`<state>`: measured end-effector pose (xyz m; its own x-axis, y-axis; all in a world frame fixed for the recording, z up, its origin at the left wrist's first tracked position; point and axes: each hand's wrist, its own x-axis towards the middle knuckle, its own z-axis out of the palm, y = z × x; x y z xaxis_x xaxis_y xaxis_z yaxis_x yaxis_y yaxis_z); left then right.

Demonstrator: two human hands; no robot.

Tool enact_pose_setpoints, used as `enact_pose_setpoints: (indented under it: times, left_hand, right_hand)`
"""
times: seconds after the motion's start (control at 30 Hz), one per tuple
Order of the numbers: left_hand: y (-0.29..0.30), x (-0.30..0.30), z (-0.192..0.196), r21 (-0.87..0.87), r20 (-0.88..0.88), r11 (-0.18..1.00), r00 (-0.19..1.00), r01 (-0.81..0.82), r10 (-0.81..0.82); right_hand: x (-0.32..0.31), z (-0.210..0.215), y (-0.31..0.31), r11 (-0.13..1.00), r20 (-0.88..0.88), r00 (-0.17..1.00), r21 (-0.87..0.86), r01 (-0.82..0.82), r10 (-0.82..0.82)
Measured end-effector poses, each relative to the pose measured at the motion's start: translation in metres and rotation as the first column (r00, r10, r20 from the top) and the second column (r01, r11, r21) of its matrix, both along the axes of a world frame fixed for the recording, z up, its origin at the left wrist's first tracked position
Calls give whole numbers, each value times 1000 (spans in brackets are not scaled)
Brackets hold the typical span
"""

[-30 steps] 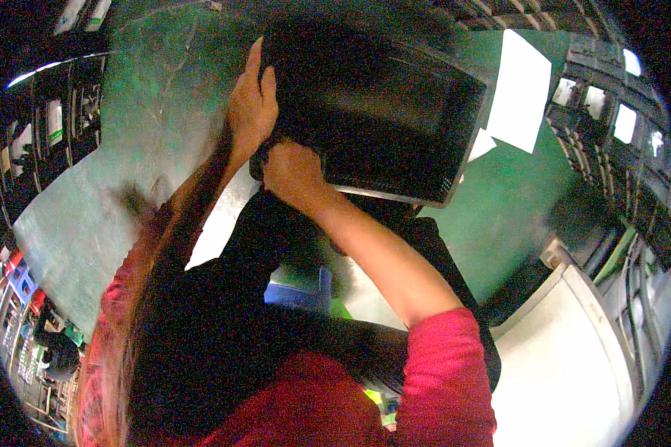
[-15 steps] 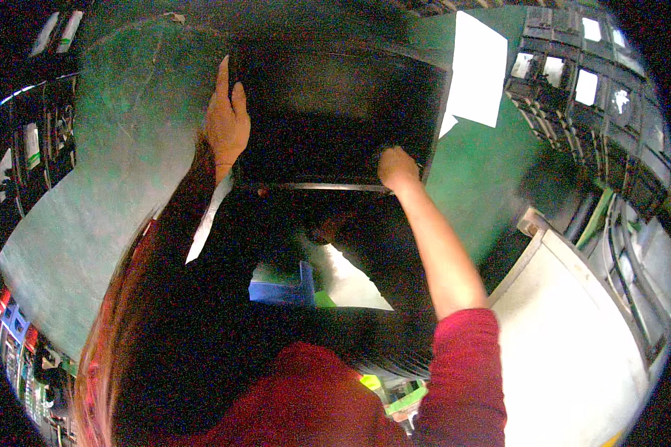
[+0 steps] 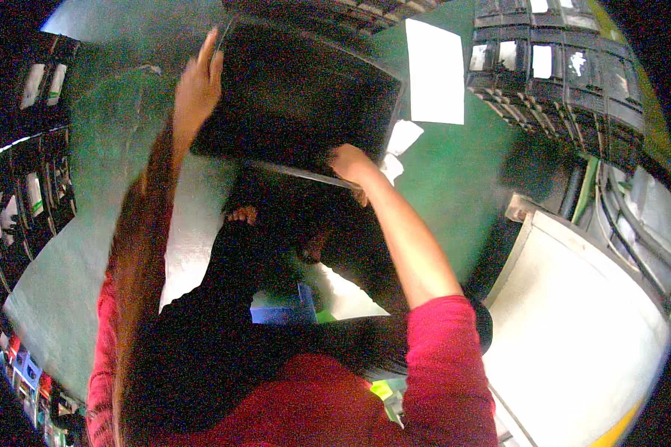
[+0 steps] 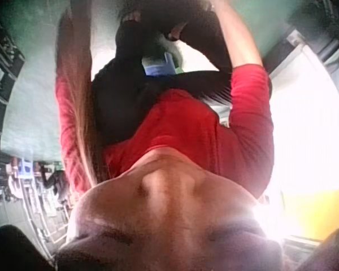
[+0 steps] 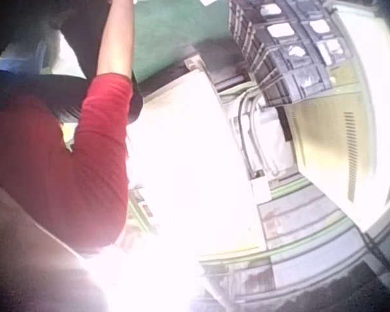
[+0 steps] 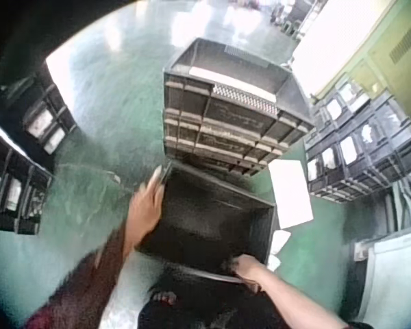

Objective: The person sits on a low stool and wipes the interior of black plastic bins with a cloth. They remove white paper from the bins, wipe the inside surfaces, and place the cleaned bins into a stack.

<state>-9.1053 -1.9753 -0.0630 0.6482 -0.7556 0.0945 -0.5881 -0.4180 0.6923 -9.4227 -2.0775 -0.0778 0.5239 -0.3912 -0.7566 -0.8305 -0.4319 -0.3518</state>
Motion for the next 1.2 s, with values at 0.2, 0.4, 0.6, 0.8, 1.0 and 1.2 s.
enact_pose_setpoints:
  times: [0.2, 0.4, 0.6, 0.8, 1.0, 1.2]
  left_hand:
    - [11, 13, 28, -470, 122, 858, 947, -210, 298]
    - [85, -129, -15, 106, -729, 922, 602, -372, 327]
    - [65, -121, -20, -52, -539, 972, 826, -228, 166]
    - [57, -119, -18, -143, -379, 964, 912, -223, 154]
    - [62, -122, -19, -128, -383, 967, 911, -220, 157]
    - [61, -129, -24, -141, -330, 962, 927, -233, 177]
  right_hand:
    - [114, -51, 56, 996, 540, 837, 68, 64, -90]
    - [133, -38, 107, 947, 394, 862, 104, 303, -319]
    - [86, -11, 127, 967, -169, 953, -1, -254, 250]
    - [73, 27, 141, 958, -55, 961, -87, -274, 270]
    - [12, -9, 76, 913, 114, 910, 46, -405, 398]
    - [29, 28, 49, 947, -407, 888, -138, -292, 214]
